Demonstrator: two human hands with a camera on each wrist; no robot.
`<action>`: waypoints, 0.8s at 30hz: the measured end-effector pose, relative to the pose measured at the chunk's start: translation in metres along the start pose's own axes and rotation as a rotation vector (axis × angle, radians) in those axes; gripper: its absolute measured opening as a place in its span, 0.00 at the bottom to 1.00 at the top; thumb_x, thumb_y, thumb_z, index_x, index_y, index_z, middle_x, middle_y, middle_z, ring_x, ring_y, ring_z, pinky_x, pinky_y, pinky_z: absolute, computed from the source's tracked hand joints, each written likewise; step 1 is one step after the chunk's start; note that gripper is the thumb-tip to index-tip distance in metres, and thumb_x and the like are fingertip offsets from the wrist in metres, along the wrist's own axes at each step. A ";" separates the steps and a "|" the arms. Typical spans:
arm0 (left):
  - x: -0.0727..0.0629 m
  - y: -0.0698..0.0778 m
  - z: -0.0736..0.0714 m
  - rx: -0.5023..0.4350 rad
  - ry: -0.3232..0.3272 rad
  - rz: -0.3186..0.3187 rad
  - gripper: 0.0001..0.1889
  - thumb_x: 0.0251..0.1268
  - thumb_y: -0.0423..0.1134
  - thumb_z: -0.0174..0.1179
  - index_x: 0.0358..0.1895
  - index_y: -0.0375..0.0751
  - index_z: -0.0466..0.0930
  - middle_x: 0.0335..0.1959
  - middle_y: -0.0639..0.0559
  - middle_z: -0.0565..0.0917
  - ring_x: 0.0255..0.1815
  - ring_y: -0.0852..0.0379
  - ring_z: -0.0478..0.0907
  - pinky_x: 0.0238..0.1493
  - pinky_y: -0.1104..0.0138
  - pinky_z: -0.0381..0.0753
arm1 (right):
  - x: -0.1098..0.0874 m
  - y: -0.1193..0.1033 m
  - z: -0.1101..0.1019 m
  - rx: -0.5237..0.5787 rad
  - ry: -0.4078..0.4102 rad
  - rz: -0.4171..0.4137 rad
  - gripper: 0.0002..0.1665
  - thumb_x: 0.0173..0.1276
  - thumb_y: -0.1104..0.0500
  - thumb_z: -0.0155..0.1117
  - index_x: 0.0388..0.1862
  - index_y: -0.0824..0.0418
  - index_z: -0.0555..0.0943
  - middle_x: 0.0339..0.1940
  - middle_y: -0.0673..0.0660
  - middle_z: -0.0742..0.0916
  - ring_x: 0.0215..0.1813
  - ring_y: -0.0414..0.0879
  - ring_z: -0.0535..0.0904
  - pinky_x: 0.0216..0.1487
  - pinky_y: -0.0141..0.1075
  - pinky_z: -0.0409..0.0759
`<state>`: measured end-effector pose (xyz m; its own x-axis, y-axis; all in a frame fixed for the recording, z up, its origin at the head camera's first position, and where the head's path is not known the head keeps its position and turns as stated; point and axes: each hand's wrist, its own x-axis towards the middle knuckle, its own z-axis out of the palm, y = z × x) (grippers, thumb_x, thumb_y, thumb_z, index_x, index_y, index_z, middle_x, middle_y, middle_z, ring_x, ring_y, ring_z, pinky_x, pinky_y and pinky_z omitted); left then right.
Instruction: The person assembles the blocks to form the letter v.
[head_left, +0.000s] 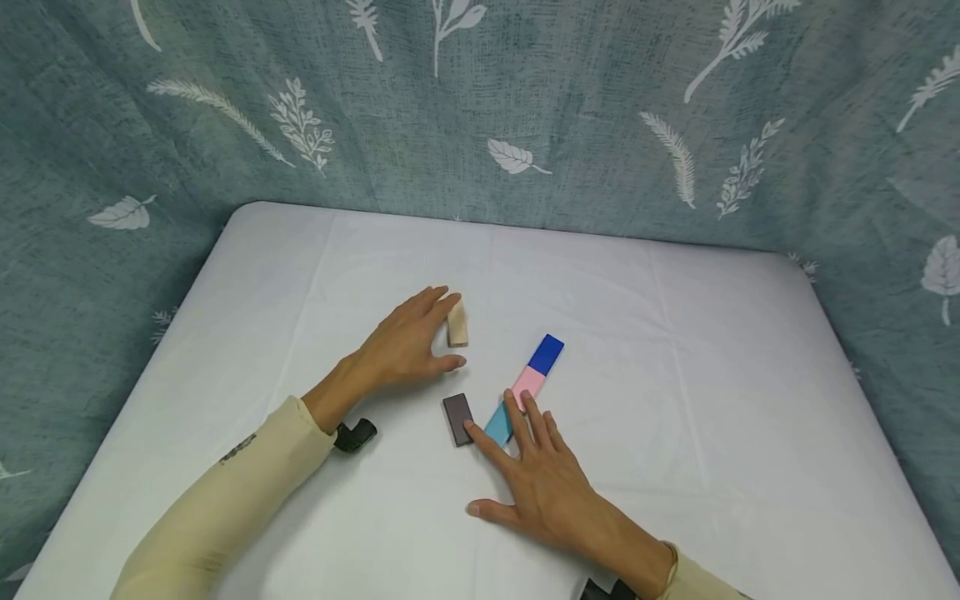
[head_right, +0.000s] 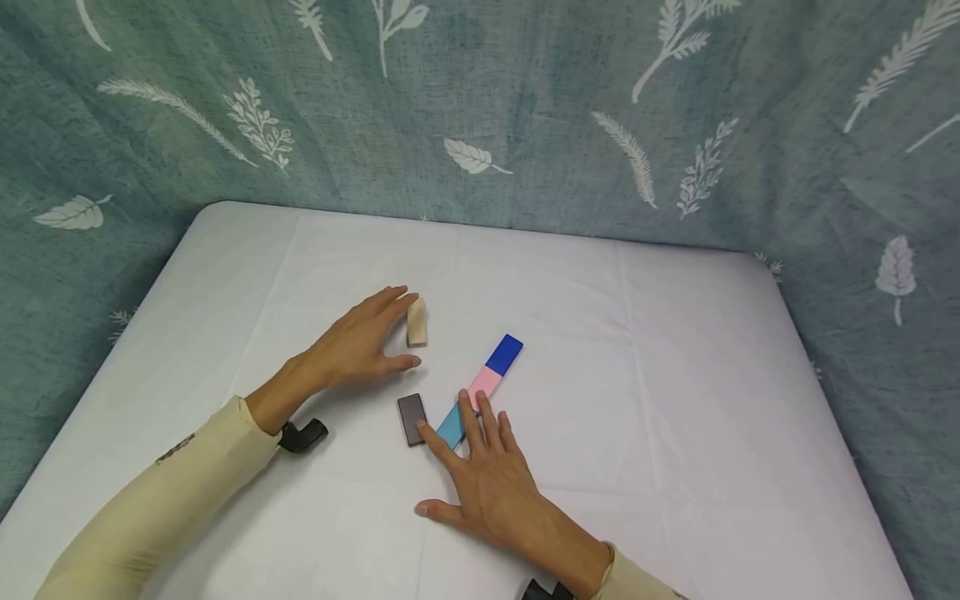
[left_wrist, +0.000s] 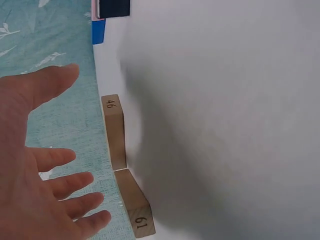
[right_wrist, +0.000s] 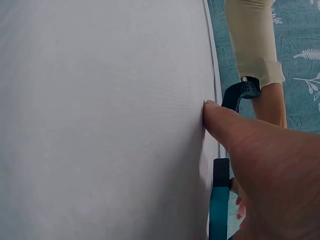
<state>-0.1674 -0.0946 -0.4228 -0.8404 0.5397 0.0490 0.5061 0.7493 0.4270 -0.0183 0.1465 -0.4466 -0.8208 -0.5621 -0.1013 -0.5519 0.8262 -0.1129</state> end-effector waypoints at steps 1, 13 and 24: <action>0.002 0.000 0.000 0.003 -0.008 0.000 0.49 0.61 0.57 0.70 0.78 0.36 0.58 0.78 0.37 0.59 0.79 0.38 0.53 0.76 0.47 0.55 | 0.000 0.000 0.000 0.001 -0.003 0.002 0.53 0.64 0.19 0.49 0.83 0.38 0.55 0.82 0.70 0.49 0.82 0.68 0.40 0.75 0.62 0.56; 0.014 -0.005 0.001 0.042 -0.064 -0.015 0.53 0.56 0.55 0.75 0.78 0.33 0.57 0.77 0.35 0.60 0.78 0.38 0.57 0.76 0.48 0.55 | -0.001 0.000 -0.003 0.024 -0.016 0.003 0.53 0.64 0.20 0.51 0.83 0.38 0.55 0.82 0.71 0.49 0.82 0.68 0.40 0.74 0.62 0.56; 0.020 -0.009 0.003 0.059 -0.086 -0.019 0.53 0.55 0.55 0.75 0.77 0.31 0.58 0.74 0.35 0.65 0.75 0.38 0.62 0.75 0.50 0.59 | -0.003 0.000 -0.004 0.056 -0.006 -0.004 0.53 0.65 0.22 0.53 0.83 0.40 0.55 0.82 0.71 0.48 0.81 0.69 0.39 0.74 0.63 0.56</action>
<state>-0.1880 -0.0897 -0.4284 -0.8314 0.5544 -0.0376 0.5030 0.7796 0.3730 -0.0168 0.1482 -0.4427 -0.8177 -0.5657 -0.1070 -0.5459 0.8208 -0.1681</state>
